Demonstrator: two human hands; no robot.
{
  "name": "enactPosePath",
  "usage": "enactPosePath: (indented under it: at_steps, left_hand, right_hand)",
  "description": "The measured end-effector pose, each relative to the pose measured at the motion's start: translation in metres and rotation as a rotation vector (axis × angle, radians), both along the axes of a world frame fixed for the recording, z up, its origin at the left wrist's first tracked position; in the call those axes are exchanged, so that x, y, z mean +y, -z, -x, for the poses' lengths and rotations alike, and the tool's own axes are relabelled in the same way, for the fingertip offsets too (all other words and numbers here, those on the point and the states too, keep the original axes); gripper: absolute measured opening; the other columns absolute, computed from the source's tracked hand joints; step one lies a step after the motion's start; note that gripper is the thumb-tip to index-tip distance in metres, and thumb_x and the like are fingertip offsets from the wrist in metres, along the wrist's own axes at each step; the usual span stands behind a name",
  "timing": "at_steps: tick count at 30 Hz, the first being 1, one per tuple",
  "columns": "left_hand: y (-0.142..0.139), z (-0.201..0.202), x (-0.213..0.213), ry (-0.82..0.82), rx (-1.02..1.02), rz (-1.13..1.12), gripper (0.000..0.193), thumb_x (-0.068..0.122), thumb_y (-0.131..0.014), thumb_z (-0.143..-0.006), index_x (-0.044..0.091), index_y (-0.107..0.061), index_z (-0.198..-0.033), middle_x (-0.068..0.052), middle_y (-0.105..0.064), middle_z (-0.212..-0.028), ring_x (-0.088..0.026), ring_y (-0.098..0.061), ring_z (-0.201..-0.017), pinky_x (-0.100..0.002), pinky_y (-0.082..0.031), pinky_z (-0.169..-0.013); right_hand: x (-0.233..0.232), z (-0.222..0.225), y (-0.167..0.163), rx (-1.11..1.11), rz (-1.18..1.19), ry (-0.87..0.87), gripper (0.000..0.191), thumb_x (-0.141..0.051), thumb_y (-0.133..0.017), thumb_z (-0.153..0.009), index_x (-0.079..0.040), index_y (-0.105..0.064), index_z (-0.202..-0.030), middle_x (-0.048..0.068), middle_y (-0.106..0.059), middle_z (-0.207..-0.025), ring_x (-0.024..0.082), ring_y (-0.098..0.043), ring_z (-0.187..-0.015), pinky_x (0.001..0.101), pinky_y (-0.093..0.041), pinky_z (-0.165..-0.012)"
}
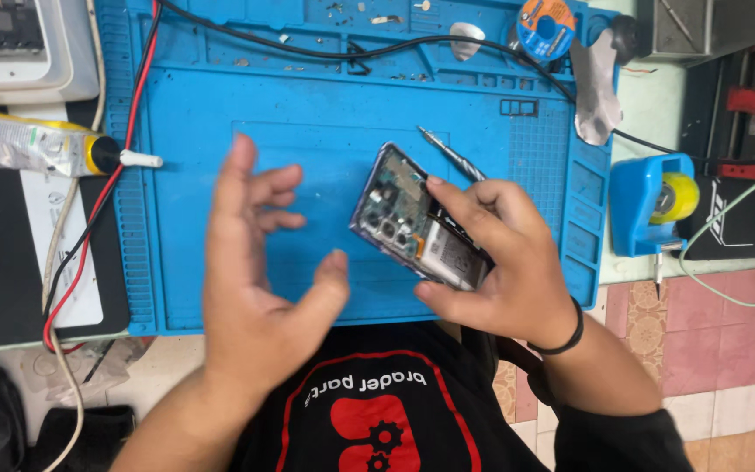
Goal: The person removes the back cover of a smartphone, pries out the battery using a pry tool, and works on the internal components with a screwdriver. They then power the phone on, see the welcome screen, and return to handling the opened phone body.
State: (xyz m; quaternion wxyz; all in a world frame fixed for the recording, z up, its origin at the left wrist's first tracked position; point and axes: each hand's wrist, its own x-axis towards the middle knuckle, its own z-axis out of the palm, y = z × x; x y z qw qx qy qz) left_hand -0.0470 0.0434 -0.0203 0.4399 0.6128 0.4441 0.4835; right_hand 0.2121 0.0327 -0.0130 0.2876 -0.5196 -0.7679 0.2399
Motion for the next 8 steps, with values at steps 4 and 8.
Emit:
enactPosePath:
  at_steps: [4,8]
  left_hand:
    - [0.005,0.019,0.012,0.003,0.288,-0.165,0.085,0.009,-0.079,-0.082,0.002,-0.037,-0.156,-0.016,-0.055,-0.144,-0.031,-0.054,-0.136,-0.041,-0.046,-0.114]
    - [0.008,0.017,0.017,0.077,0.424,-0.214,0.07,0.021,-0.084,-0.08,0.011,-0.056,-0.143,-0.012,-0.058,-0.138,-0.037,-0.05,-0.133,-0.045,-0.041,-0.116]
  right_hand:
    - [0.012,0.016,-0.004,-0.274,-0.126,-0.039,0.092,-0.037,-0.092,-0.058,-0.003,-0.063,-0.138,0.014,-0.058,-0.105,0.03,-0.057,-0.09,0.0426,-0.045,-0.084]
    - [0.019,0.02,-0.002,-0.354,-0.192,-0.087,0.091,-0.041,-0.093,-0.059,-0.006,-0.063,-0.137,0.013,-0.059,-0.107,0.032,-0.056,-0.093,0.0448,-0.043,-0.09]
